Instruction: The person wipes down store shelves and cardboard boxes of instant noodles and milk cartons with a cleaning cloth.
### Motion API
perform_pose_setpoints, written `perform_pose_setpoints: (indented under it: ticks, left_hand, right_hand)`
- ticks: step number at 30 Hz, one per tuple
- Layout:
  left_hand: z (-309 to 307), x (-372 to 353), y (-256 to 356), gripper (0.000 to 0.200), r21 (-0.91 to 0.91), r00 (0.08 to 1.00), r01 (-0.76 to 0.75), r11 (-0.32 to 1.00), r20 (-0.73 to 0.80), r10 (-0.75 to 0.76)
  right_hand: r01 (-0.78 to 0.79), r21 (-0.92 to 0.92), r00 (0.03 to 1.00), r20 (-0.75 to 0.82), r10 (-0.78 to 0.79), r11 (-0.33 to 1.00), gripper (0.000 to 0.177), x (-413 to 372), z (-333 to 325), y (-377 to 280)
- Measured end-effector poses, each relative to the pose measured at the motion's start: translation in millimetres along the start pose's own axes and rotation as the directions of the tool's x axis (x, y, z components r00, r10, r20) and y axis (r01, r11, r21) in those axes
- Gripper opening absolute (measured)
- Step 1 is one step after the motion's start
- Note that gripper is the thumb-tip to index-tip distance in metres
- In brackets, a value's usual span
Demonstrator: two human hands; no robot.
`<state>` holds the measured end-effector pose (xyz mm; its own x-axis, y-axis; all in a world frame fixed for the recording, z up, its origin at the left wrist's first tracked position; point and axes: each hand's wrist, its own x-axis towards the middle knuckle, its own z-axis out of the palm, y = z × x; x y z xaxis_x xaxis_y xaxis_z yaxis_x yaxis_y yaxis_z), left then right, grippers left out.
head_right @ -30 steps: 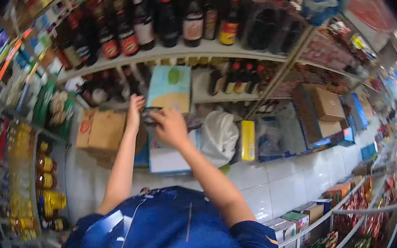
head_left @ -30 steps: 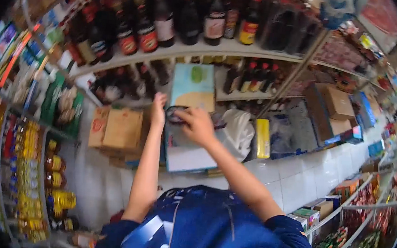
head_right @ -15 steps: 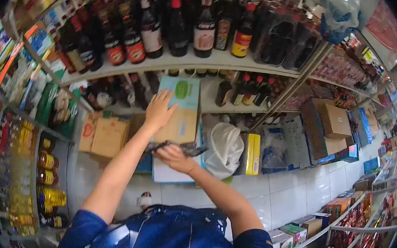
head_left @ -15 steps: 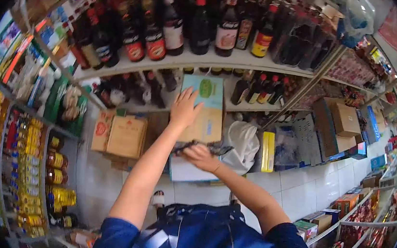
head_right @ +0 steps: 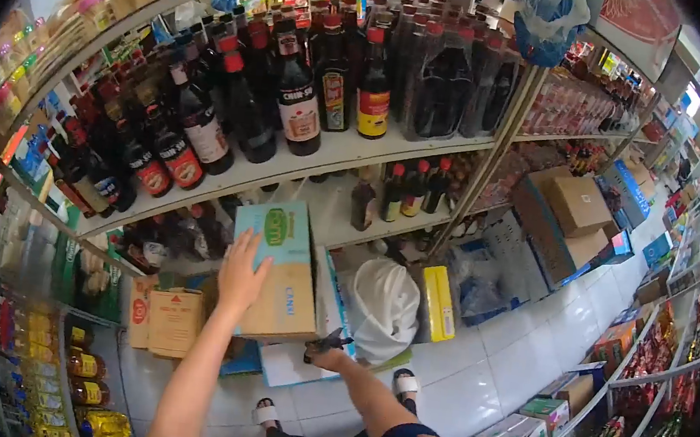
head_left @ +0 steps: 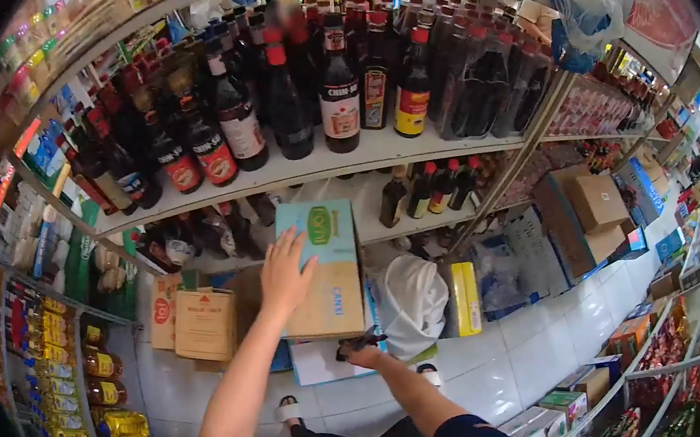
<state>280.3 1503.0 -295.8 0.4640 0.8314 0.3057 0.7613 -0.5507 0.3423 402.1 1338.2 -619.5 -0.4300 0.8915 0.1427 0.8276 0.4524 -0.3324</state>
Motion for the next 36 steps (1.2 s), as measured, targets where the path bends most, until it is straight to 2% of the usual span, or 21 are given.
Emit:
perform_pose_setpoints:
  ticks: [2, 3, 4, 5, 6, 7, 8, 10, 12, 14, 15, 17, 18, 20, 23, 24, 26, 30, 31, 35, 36]
  left_hand:
    - [5.0, -10.3, -3.1, 0.048, 0.005, 0.999, 0.023, 1.0, 0.039, -0.023]
    - [4.7, -8.4, -5.5, 0.048, -0.013, 1.0, -0.003, 1.0, 0.009, 0.003]
    - [4.7, -7.7, -6.7, 0.047, -0.028, 1.0, -0.022, 0.999, -0.016, 0.022]
    - [4.9, -4.4, -6.3, 0.047, -0.035, 0.999, -0.026, 0.999, -0.021, 0.025]
    - [6.3, -9.5, -8.1, 0.047, -0.04, 0.999, -0.028, 0.999, -0.021, 0.027]
    - [7.5, -17.5, -8.9, 0.047, -0.041, 1.0, -0.008, 0.999, 0.004, 0.008]
    - [7.5, -15.0, -8.2, 0.047, -0.041, 1.0, 0.008, 0.999, 0.009, -0.008]
    - [6.1, -7.2, -3.6, 0.047, -0.057, 1.0, 0.002, 0.998, -0.011, -0.003]
    - [7.8, -10.4, -5.7, 0.047, -0.03, 1.0, -0.011, 0.999, -0.012, 0.01]
    - [9.5, -13.7, -5.6, 0.047, -0.004, 1.0, -0.018, 1.0, -0.003, 0.018]
    - [8.7, -14.8, -4.3, 0.047, -0.013, 1.0, -0.015, 1.0, -0.005, 0.015]
    - [6.3, -9.1, -3.4, 0.048, 0.0, 0.999, -0.03, 1.0, -0.021, 0.03]
    - [7.2, -9.4, -3.9, 0.048, -0.009, 1.0, -0.015, 1.0, -0.011, 0.015]
    - [6.0, -7.8, -5.9, 0.048, -0.003, 1.0, -0.005, 1.0, -0.005, 0.005]
    - [4.1, -9.2, -2.2, 0.046, -0.028, 0.999, 0.04, 0.999, 0.018, -0.04]
    - [4.7, -8.1, -3.9, 0.046, -0.024, 0.999, 0.031, 0.999, 0.028, -0.03]
    - [5.9, -7.0, -4.9, 0.046, -0.029, 1.0, 0.012, 1.0, 0.016, -0.011]
    - [3.9, -6.9, -2.2, 0.045, -0.019, 1.0, 0.006, 1.0, 0.021, -0.005]
    - [3.2, -6.1, -1.1, 0.045, -0.018, 1.0, 0.012, 1.0, 0.026, -0.012]
    - [2.2, -6.6, -0.4, 0.044, -0.054, 0.998, 0.039, 0.998, 0.053, -0.036]
    - [2.1, -4.9, 2.7, 0.044, -0.055, 0.998, 0.044, 0.998, 0.045, -0.042]
  right_hand:
    - [-0.014, -0.022, 0.92, 0.391, 0.021, 1.0, 0.014, -16.8, 11.3, 5.4]
    - [-0.248, -0.062, 0.912, 0.322, 0.254, 0.967, 0.019, -22.8, 10.6, 7.9]
    - [-0.497, -0.058, 0.839, 0.221, 0.497, 0.866, 0.018, -27.8, -20.4, -6.0]
    - [-0.638, 0.099, 0.733, 0.382, 0.562, 0.764, 0.022, -35.4, -19.0, 2.3]
    - [-0.677, 0.529, 0.729, 0.383, 0.567, 0.512, 0.027, -49.7, -21.8, 6.0]
    - [-0.61, 0.773, 0.65, 0.361, 0.669, 0.175, 0.029, -56.6, -40.3, -2.6]
    - [-0.399, 0.906, 0.543, 0.356, 0.76, -0.139, 0.032, -56.8, -76.8, -5.5]
    - [-0.151, 0.981, 0.474, 0.183, 0.861, -0.125, 0.038, -45.5, -126.5, -2.9]
    - [0.051, 0.999, 0.344, -0.004, 0.939, -0.014, 0.035, -13.6, -207.5, -25.5]
    - [0.093, 0.995, 0.392, -0.068, 0.917, 0.034, 0.041, 12.8, -260.5, -39.7]
    - [0.105, 0.994, 0.39, -0.059, 0.919, 0.02, 0.041, 22.4, -255.2, -42.3]
    - [0.0, 0.962, 0.472, -0.241, 0.848, 0.274, 0.043, 51.5, -244.2, -41.5]
    - [0.118, 0.976, 0.455, -0.215, 0.864, 0.181, 0.043, 61.5, -235.6, -45.8]
    - [0.093, 0.986, 0.401, -0.164, 0.901, 0.138, 0.045, 69.4, -191.3, -27.8]
    - [0.082, 0.997, 0.418, -0.048, 0.907, 0.015, 0.044, 62.8, -183.1, -36.7]
    - [0.088, 0.996, 0.408, -0.044, 0.912, 0.009, 0.044, 61.6, -164.8, -34.0]
    - [-0.006, 0.998, 0.293, -0.063, 0.954, 0.067, 0.029, 60.8, -142.7, -28.2]
    - [-0.105, 0.994, 0.331, 0.042, 0.943, -0.007, 0.033, 49.4, -86.5, -3.8]
    - [-0.091, 0.996, 0.248, 0.016, 0.969, 0.007, 0.033, 53.4, -51.1, 7.9]
    - [-0.144, 0.989, 0.217, 0.015, 0.976, 0.016, 0.034, 43.8, -27.2, 14.9]
    - [-0.307, 0.95, 0.149, -0.009, 0.989, 0.055, 0.035, 38.2, -6.1, 16.7]
